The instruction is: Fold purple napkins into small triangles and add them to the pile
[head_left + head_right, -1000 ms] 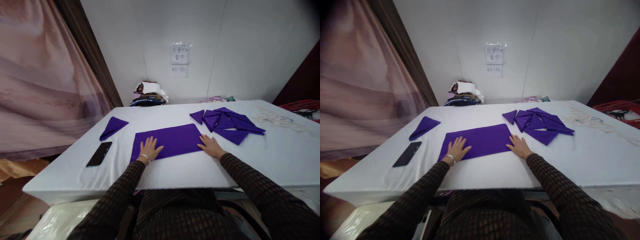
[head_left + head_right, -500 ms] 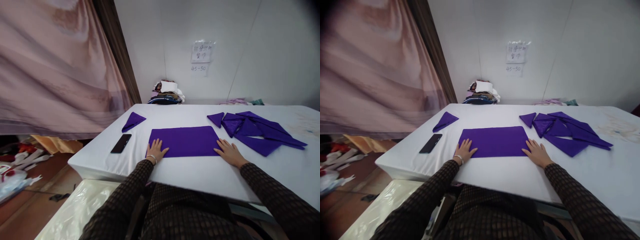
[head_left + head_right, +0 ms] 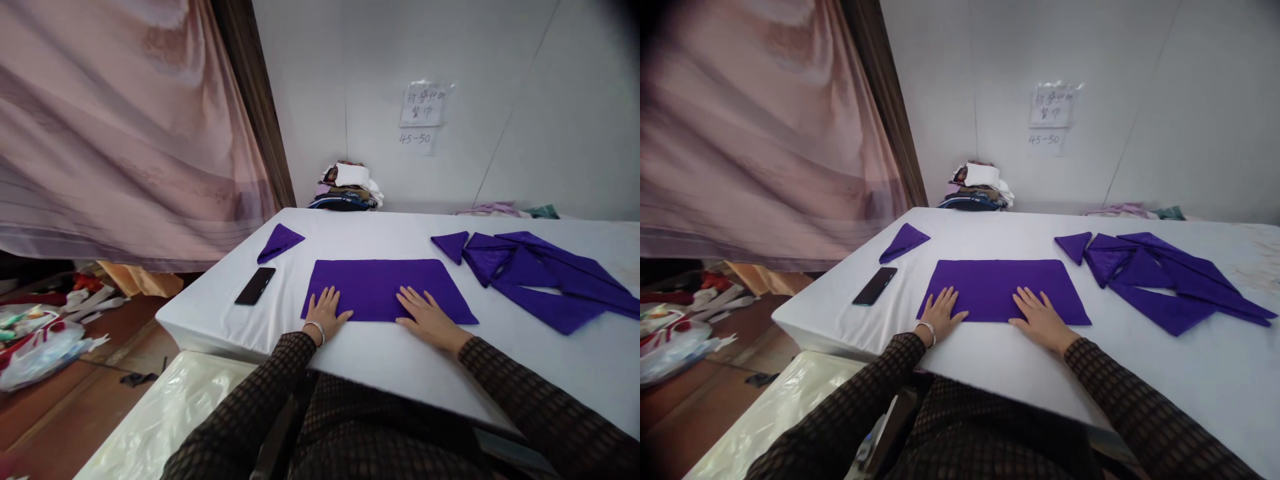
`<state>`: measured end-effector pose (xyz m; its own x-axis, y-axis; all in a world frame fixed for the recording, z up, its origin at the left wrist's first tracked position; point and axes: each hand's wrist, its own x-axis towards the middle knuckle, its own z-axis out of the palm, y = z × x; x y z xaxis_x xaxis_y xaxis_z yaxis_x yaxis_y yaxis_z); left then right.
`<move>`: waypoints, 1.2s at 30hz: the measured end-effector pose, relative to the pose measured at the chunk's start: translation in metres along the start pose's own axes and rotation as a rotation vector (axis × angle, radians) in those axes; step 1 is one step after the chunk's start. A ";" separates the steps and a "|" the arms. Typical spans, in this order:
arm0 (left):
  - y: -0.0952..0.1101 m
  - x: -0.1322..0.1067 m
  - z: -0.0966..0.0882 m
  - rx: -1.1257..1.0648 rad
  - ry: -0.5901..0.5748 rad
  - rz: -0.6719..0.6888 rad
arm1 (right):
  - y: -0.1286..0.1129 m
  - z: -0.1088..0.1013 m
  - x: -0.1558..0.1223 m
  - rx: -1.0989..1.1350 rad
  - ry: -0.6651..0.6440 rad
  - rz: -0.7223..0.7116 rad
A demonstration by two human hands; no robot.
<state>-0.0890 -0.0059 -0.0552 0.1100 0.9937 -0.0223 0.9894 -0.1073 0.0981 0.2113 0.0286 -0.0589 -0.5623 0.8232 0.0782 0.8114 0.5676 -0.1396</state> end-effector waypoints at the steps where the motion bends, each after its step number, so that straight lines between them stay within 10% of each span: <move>1: -0.001 -0.001 0.002 -0.009 -0.008 0.003 | 0.001 0.003 -0.003 0.013 -0.018 -0.009; 11: -0.013 0.023 -0.024 -0.216 -0.158 -0.108 | 0.094 0.005 -0.068 -0.069 -0.016 0.321; 24: 0.022 0.125 -0.010 0.003 -0.062 -0.020 | -0.028 0.000 0.136 0.132 -0.101 -0.001; 36: 0.008 0.129 0.001 -0.038 -0.066 -0.033 | 0.124 0.009 0.091 -0.054 -0.043 0.402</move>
<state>-0.0666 0.1210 -0.0580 0.0851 0.9922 -0.0911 0.9884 -0.0724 0.1338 0.2592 0.1743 -0.0779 -0.2034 0.9790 -0.0133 0.9745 0.2011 -0.0991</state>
